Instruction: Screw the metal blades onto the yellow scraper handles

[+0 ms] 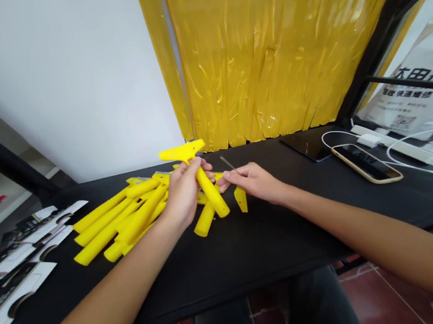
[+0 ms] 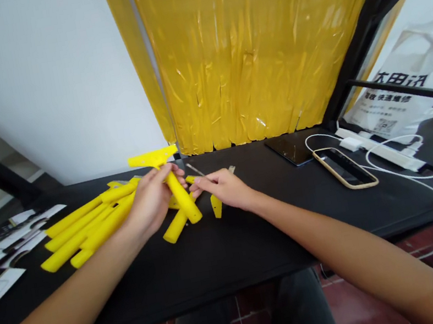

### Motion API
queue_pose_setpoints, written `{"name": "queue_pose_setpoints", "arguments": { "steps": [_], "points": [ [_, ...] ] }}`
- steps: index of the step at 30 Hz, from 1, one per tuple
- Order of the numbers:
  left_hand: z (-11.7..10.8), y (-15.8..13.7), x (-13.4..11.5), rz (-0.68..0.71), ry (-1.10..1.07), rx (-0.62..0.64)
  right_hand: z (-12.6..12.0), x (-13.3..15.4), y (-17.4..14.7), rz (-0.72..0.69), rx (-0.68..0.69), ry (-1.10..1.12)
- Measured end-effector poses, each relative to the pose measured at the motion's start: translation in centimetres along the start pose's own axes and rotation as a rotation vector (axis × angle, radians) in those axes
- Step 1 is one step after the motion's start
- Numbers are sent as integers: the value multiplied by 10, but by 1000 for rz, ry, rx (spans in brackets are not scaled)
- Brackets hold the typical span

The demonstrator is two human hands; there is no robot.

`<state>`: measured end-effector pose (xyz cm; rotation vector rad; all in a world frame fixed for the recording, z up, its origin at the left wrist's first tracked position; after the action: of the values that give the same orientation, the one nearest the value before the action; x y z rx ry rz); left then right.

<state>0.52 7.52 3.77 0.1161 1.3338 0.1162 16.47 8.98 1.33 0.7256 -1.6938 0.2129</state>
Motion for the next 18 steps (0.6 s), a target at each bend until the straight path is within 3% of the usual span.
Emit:
{"name": "queue_pose_setpoints", "arguments": {
  "steps": [2,6,12,18],
  "points": [
    [-10,5,-6,-53,-49,-29,-16,0,2,-86,40,-212],
    [-19,12,-8,-212,11,49,-45,-8,1,-137,233,-594],
    [-14,9,-1,-296,211,206,-77,-17,2,-75,122,-696],
    [-9,2,1,-353,444,342,-84,-41,1,42,236,-872]
  ]
}}
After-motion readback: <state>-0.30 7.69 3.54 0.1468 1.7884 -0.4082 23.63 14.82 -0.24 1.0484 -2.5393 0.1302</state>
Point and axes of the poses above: each hand's wrist, its own y-axis towards the middle knuckle, its own z-axis out of the palm, x = y × z, the point moved 6 cm from there along y, towards the middle knuckle, and after that the axes turned 3 degrees about x, right-handed, at the moved point
